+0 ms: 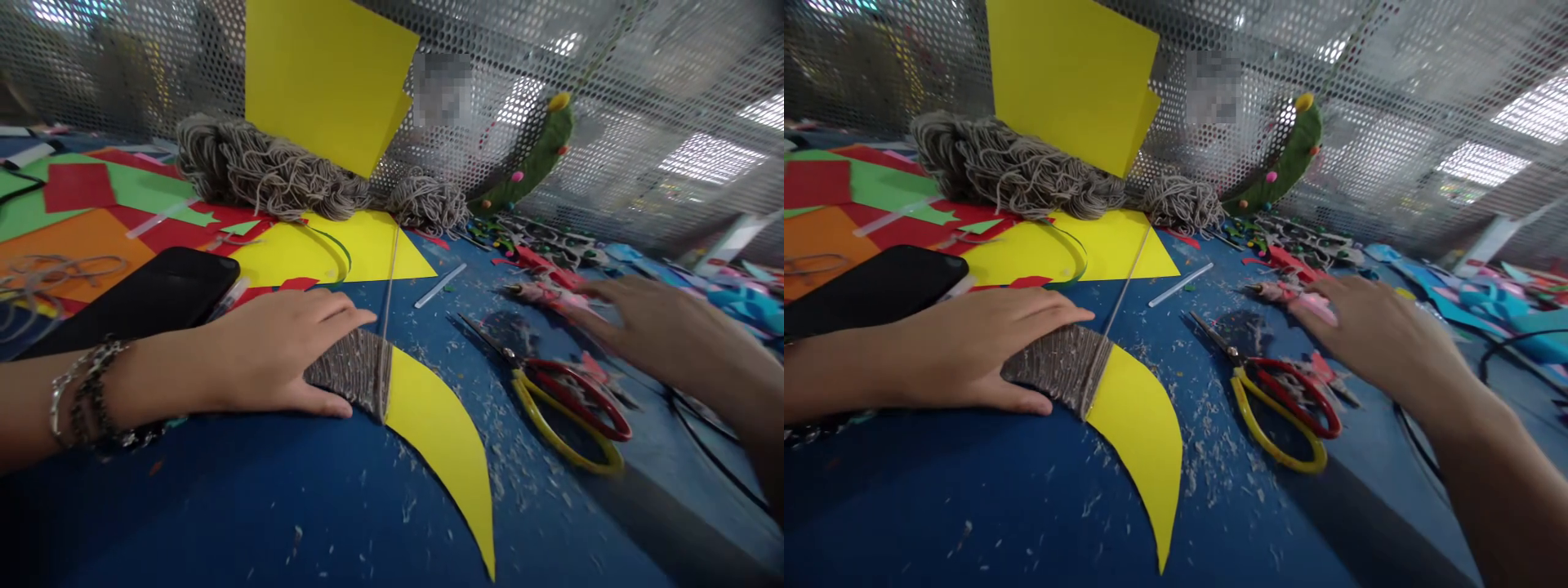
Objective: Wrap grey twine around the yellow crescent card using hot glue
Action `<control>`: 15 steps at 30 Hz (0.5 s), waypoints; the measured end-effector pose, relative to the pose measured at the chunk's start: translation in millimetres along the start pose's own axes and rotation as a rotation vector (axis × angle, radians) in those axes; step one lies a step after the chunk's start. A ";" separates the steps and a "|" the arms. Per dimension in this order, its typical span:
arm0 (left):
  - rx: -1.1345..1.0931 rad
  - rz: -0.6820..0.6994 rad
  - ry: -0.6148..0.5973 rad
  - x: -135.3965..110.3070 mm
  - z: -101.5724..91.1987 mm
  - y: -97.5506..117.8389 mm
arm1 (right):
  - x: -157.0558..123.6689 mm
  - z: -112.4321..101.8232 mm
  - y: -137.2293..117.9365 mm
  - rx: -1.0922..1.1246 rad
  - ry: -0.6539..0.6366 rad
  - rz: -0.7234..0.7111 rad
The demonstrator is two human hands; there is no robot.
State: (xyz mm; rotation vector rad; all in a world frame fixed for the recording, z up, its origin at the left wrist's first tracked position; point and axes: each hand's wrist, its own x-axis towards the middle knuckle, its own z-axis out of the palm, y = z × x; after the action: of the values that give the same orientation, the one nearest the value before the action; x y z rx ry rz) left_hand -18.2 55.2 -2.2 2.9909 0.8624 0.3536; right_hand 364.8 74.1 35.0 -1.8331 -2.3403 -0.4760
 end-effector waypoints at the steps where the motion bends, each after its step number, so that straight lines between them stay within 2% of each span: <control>1: -0.008 -0.008 -0.035 0.2 0.1 -1.3 | 1.5 -8.1 -18.5 0.014 -0.011 -0.114; 2: -0.023 -0.008 -0.062 0.4 0.3 -2.5 | 3.1 -14.9 -38.4 0.085 -0.003 -0.226; 4: -0.057 0.012 -0.089 0.5 0.6 -4.9 | 6.9 -23.2 -78.1 0.241 -0.078 -0.382; 6: -0.086 0.054 -0.082 0.7 0.6 -8.2 | 11.9 -23.6 -111.2 0.384 -0.192 -0.528; 8: -0.109 0.106 -0.078 0.7 0.3 -12.6 | 18.3 -17.2 -133.0 0.489 -0.266 -0.673; 11: -0.128 0.165 -0.081 0.2 -0.4 -18.7 | 27.2 -2.7 -144.8 0.557 -0.319 -0.775; 15: -0.129 0.197 -0.066 -1.5 -1.1 -19.1 | 29.7 9.2 -141.1 0.544 -0.341 -0.728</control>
State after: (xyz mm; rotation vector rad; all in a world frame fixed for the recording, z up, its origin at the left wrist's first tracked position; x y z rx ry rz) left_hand -29.7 70.5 -2.8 2.9539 0.5191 0.2986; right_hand 222.1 74.6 11.8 -0.8445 -2.9229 0.4302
